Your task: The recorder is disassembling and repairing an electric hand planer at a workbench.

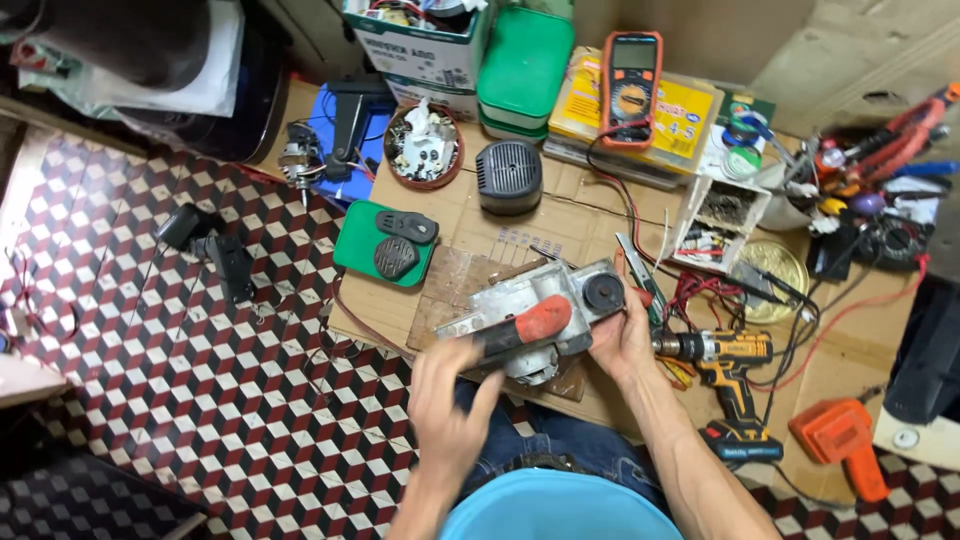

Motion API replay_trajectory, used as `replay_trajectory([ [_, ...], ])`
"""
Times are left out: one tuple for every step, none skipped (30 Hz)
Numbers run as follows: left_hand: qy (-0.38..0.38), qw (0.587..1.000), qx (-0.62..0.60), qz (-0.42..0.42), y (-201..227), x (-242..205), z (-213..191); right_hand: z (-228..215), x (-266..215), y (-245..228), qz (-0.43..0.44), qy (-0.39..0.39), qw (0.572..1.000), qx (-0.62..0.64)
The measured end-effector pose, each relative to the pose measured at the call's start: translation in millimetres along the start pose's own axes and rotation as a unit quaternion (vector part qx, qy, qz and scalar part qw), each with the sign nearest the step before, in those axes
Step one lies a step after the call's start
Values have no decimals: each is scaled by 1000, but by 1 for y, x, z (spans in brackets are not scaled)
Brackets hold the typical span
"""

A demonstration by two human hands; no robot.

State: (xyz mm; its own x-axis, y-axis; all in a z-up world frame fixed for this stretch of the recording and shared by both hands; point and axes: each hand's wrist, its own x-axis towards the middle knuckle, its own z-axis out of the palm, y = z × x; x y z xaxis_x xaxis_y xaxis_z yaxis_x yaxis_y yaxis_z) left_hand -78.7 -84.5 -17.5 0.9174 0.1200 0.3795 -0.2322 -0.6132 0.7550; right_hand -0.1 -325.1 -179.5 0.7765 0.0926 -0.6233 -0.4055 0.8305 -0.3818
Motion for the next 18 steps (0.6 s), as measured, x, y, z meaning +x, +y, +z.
replay_trajectory([
  [7, 1000, 3, -4, -17, -30, 6, 0, -2, -5, 5, -4, 1000, -5],
  [-26, 982, -39, -182, -34, -59, 13, 0, -4, -11, 14, 2, 1000, -13],
  [-58, 930, -82, -352, -51, -89, 21, 0, -5, -16, 23, 7, 999, -21],
  [-48, 930, -83, -355, -57, -91, 30, 0, -3, -23, 28, 1, 999, -28],
  [-73, 807, -213, -545, -63, -92, 39, -1, 0, -30, 46, 0, 998, -39],
  [-96, 630, -331, -696, -70, -95, 47, -2, 1, -36, 64, 1, 997, -48],
  [-89, 629, -335, -696, -82, -99, 62, -4, 6, -39, 68, -2, 996, -54],
  [-9, 604, -454, -655, -94, -104, 78, -7, 9, -43, 81, -9, 995, -60],
  [72, 566, -563, -598, -106, -110, 93, -10, 12, -46, 95, -16, 993, -66],
  [78, 565, -565, -596, -115, -110, 105, -11, 14, -44, 99, -19, 992, -70],
  [125, 546, -616, -555, -123, -109, 117, -13, 17, -43, 113, -39, 990, -72],
  [166, 524, -662, -510, -132, -107, 128, -15, 18, -42, 125, -57, 988, -70],
  [168, 524, -662, -509, -126, -98, 126, -18, 18, -39, 126, -58, 988, -72],
  [188, 518, -683, -479, -119, -90, 124, -22, 17, -35, 144, -79, 984, -62],
  [209, 512, -702, -448, -113, -81, 123, -26, 16, -32, 162, -100, 980, -51],
  [210, 513, -702, -447, -109, -77, 119, -23, 14, -28, 164, -102, 980, -51],
  [205, 496, -716, -447, -105, -73, 116, -19, 11, -25, 170, -105, 979, -42],
  [199, 478, -729, -447, -101, -69, 112, -16, 7, -21, 175, -108, 978, -33],
])
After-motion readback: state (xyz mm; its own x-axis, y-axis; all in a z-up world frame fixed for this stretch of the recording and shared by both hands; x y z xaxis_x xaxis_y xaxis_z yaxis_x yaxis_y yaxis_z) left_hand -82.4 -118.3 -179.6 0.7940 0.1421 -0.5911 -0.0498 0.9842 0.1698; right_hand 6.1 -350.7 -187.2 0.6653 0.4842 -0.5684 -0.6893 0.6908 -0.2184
